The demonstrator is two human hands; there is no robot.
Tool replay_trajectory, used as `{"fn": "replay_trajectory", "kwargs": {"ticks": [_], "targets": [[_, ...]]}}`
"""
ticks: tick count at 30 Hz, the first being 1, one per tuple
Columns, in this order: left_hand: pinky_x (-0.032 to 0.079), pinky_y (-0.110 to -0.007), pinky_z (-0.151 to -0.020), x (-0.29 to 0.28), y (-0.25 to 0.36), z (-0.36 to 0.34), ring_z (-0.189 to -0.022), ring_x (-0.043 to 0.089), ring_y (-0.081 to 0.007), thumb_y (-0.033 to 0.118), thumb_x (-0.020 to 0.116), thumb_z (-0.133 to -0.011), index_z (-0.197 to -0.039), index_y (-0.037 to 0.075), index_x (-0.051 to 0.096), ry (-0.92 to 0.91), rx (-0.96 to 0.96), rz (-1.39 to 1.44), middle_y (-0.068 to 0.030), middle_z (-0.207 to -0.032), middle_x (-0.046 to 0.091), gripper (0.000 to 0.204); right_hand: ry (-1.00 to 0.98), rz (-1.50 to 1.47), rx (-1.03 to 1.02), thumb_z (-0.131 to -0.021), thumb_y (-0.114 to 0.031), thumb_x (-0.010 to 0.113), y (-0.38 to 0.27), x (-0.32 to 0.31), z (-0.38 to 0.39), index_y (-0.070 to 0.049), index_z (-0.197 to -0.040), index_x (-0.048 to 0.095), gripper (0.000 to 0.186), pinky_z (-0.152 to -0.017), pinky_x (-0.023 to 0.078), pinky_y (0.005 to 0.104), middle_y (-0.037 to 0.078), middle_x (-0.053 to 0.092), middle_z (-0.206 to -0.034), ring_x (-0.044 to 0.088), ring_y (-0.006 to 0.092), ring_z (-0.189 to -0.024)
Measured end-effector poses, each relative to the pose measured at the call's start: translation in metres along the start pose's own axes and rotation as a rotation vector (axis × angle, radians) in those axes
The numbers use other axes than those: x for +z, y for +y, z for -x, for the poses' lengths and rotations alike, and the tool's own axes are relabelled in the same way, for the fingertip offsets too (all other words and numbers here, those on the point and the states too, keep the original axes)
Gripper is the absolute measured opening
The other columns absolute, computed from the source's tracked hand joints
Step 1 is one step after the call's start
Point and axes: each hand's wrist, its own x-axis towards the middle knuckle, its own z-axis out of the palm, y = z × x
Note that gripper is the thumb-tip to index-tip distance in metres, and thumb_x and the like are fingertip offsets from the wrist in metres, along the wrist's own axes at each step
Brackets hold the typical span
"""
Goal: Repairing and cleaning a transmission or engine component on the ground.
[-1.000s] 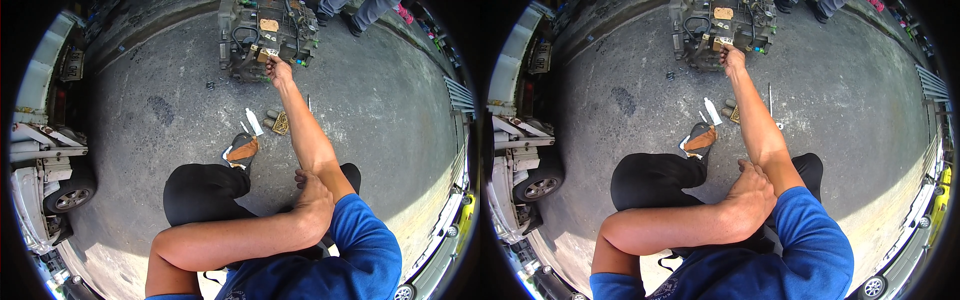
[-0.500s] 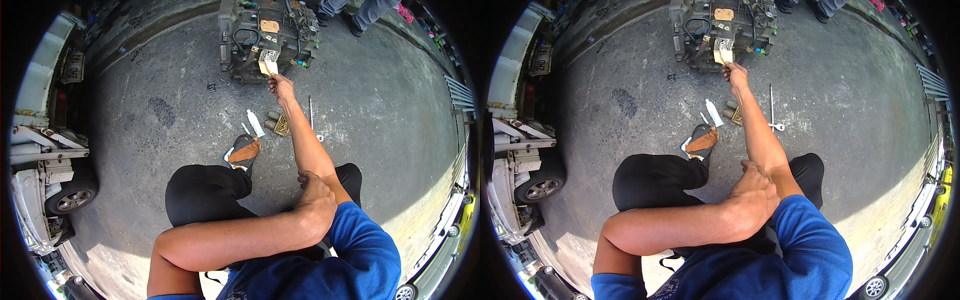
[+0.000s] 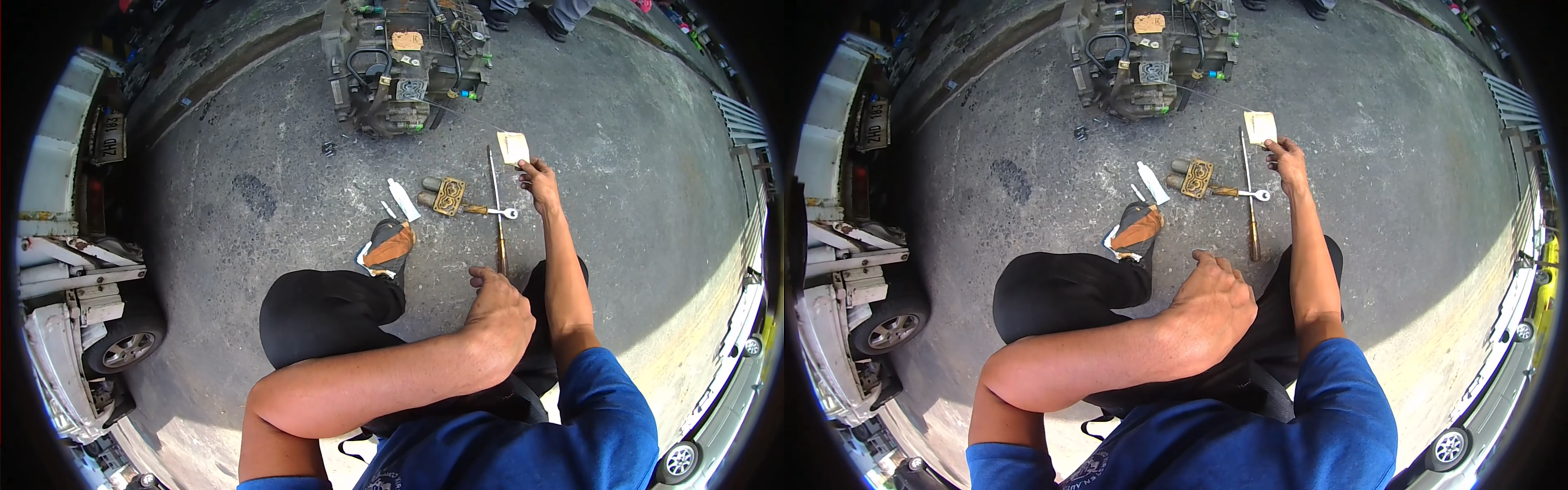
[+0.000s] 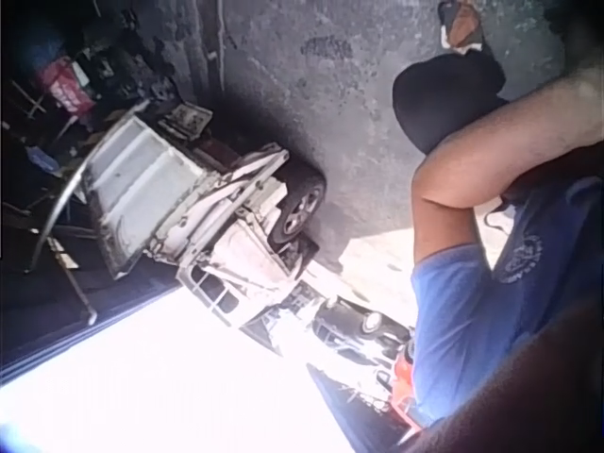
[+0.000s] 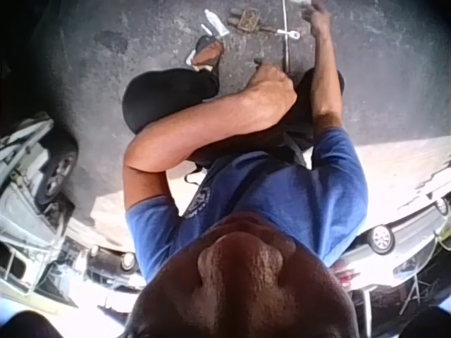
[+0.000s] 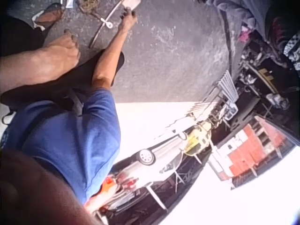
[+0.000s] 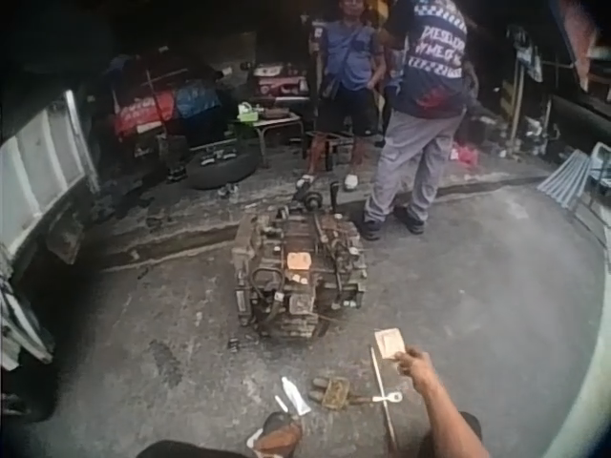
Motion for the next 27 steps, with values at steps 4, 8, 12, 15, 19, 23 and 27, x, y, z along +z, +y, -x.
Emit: {"fn": "replay_trajectory", "kwargs": {"ticks": [4,8,12,15,19,23,27], "targets": [[0.045,-0.051,-0.098,0.004,0.001,-0.003,-0.103,0.065,-0.0319,0.016,0.066,-0.082,-0.107,-0.003,0.069,0.041,0.026,-0.018,-0.0195,-0.104,0.069,0.032,0.188,0.079,-0.083,-0.086,-0.015,0.074,0.001,-0.080,0.025,-0.007,-0.139,0.047,0.060,-0.061,0.045,0.0261,0.008,0.062,-0.101,0.057,0.0114,-0.073],[0.047,-0.048,-0.096,0.006,0.000,-0.009,-0.101,0.066,-0.0314,0.014,0.066,-0.081,-0.105,-0.003,0.069,0.055,0.037,-0.004,-0.0199,-0.101,0.070,0.030,0.311,0.102,-0.261,-0.088,-0.017,0.072,-0.003,-0.126,0.039,-0.012,-0.135,0.054,0.050,-0.064,0.047,0.0272,0.012,0.058,-0.120,0.059,0.0137,-0.079],[0.049,-0.045,-0.088,0.007,0.003,-0.012,-0.095,0.066,-0.0300,0.011,0.065,-0.079,-0.099,-0.003,0.069,0.130,0.057,0.028,-0.0186,-0.093,0.069,0.025,0.404,0.148,-0.207,-0.093,-0.029,0.068,-0.008,-0.153,0.032,-0.003,-0.118,0.066,0.036,-0.065,0.048,0.0265,0.012,0.059,-0.118,0.060,0.0131,-0.081],[0.049,-0.042,-0.083,0.007,0.006,-0.011,-0.091,0.066,-0.0287,0.008,0.064,-0.077,-0.094,-0.004,0.068,0.158,0.094,0.023,-0.0179,-0.089,0.068,0.021,0.578,0.151,-0.237,-0.095,-0.036,0.065,-0.008,-0.171,0.032,0.001,-0.113,0.067,0.041,-0.064,0.049,0.0268,0.011,0.063,-0.107,0.059,0.0123,-0.080],[0.050,-0.040,-0.082,0.008,0.007,-0.007,-0.089,0.067,-0.0293,0.004,0.063,-0.077,-0.093,-0.005,0.067,0.191,0.136,0.043,-0.0189,-0.087,0.068,0.019,0.569,0.126,-0.246,-0.097,-0.039,0.062,-0.014,-0.198,0.043,0.001,-0.108,0.070,0.042,-0.064,0.049,0.0272,0.006,0.066,-0.094,0.060,0.0124,-0.077],[0.050,-0.042,-0.082,0.010,0.006,-0.008,-0.088,0.067,-0.0307,0.001,0.062,-0.075,-0.095,-0.007,0.066,0.216,0.140,0.068,-0.0197,-0.086,0.067,0.021,0.505,0.076,-0.233,-0.093,-0.025,0.068,-0.014,-0.224,0.051,0.000,-0.116,0.065,0.034,-0.064,0.050,0.0271,0.008,0.067,-0.096,0.062,0.0131,-0.077],[0.050,-0.042,-0.083,0.016,0.004,-0.005,-0.088,0.067,-0.0307,0.001,0.062,-0.076,-0.096,-0.007,0.066,0.193,0.113,0.054,-0.0194,-0.088,0.067,0.022,0.654,0.120,-0.273,-0.092,-0.014,0.069,-0.002,-0.263,0.054,-0.001,-0.129,0.055,0.042,-0.063,0.054,0.0282,0.013,0.070,-0.094,0.066,0.0158,-0.076]]}}
